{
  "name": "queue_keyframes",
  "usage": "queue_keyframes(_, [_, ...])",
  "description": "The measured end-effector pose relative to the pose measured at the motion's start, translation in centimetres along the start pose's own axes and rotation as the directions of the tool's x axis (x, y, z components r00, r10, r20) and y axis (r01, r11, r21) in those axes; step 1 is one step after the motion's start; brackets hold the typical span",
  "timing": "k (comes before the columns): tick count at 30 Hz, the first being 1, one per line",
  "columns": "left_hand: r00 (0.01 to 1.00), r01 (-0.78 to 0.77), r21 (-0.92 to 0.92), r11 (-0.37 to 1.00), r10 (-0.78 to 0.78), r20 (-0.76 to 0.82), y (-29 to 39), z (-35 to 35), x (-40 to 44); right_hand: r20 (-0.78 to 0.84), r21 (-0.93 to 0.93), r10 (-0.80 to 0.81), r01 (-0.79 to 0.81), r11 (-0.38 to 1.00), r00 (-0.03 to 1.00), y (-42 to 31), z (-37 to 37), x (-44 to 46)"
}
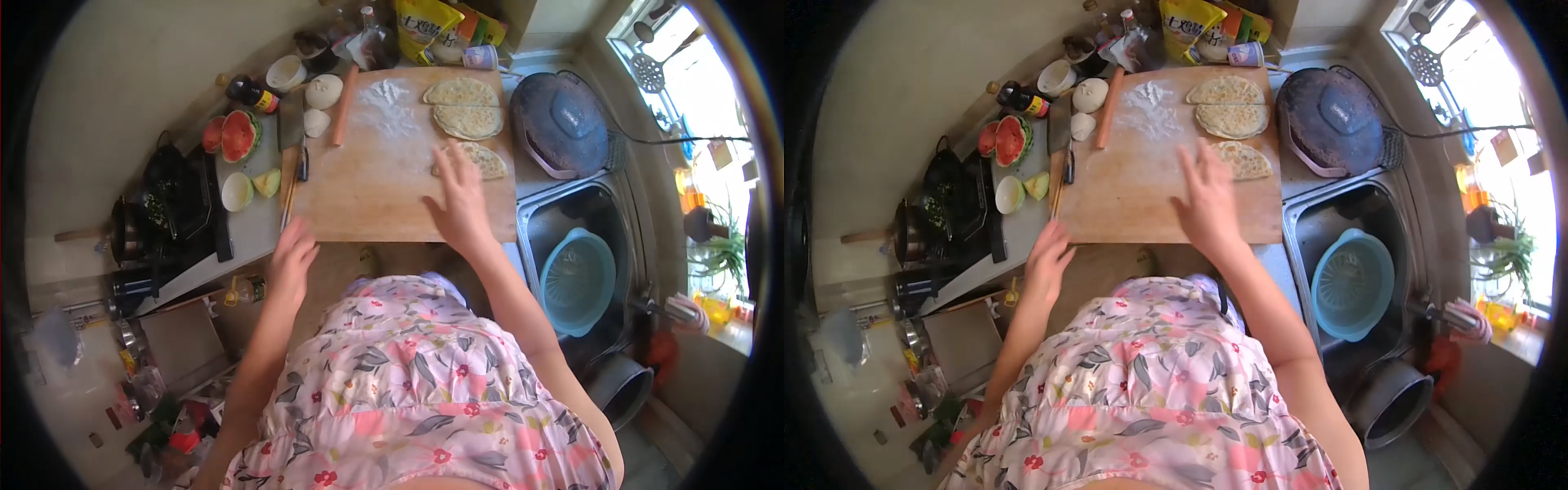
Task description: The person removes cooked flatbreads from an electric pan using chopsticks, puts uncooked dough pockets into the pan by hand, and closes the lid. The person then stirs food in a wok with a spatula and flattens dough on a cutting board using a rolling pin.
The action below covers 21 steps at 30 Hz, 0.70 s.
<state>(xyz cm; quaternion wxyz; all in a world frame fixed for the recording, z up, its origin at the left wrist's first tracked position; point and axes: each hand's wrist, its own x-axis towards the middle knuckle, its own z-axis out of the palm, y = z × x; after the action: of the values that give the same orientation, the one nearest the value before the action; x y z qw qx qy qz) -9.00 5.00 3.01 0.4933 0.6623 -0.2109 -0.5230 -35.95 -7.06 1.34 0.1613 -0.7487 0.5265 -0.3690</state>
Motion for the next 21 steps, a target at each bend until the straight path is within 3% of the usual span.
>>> queue_keyframes(2, [0.973, 0.151, -0.197, 0.969, -0.110, 0.204, -0.3, 3.3, 4.4, 0.267, 0.080, -0.061, 0.041, 0.996, 0.962, -3.3, 2.3, -0.2])
queue_keyframes(3, [0.935, 0.233, -0.250, 0.940, -0.146, 0.324, -1.4, 4.6, 6.7, 0.269, 0.200, -0.206, 0.154, 0.968, 0.941, -5.6, 3.4, -0.2])
queue_keyframes(4, [0.839, 0.300, -0.336, 0.893, -0.080, 0.538, -2.2, 6.5, 7.5, 0.249, 0.317, -0.350, 0.266, 0.910, 0.903, -7.6, 4.3, 0.1])
queue_keyframes(7, [0.602, 0.405, -0.386, 0.829, 0.076, 0.795, -2.6, 9.1, 10.5, 0.114, 0.302, -0.419, 0.370, 0.879, 0.901, -8.2, 8.1, 0.3])
queue_keyframes(9, [0.617, 0.459, -0.379, 0.803, 0.019, 0.786, -1.7, 8.8, 10.6, 0.278, 0.260, -0.185, 0.112, 0.959, 0.943, -4.3, 9.0, 0.3])
queue_keyframes(10, [0.671, 0.504, -0.375, 0.778, -0.079, 0.738, 2.2, 8.2, 8.7, 0.192, -0.105, -0.080, 0.101, 0.989, 0.978, -1.4, 9.6, -0.4])
queue_keyframes(11, [0.708, 0.547, -0.369, 0.751, -0.180, 0.683, 4.3, 7.3, 7.8, 0.073, -0.456, -0.011, 0.043, 0.889, 0.997, 1.4, 9.8, -1.9])
queue_keyframes(13, [0.794, 0.420, -0.348, 0.838, -0.153, 0.589, 4.4, 4.3, 8.5, -0.073, -0.530, 0.167, -0.180, 0.829, 0.983, 5.5, 8.5, -4.2])
queue_keyframes(16, [0.918, 0.259, -0.287, 0.922, -0.142, 0.371, 2.1, -1.9, 10.3, -0.048, -0.393, 0.333, -0.324, 0.861, 0.942, 6.8, 8.4, -6.1])
queue_keyframes(21, [0.932, 0.361, -0.349, 0.865, -0.326, 0.156, -3.7, -14.0, 9.3, -0.055, -0.442, 0.313, -0.304, 0.844, 0.948, 6.7, 11.6, -4.7])
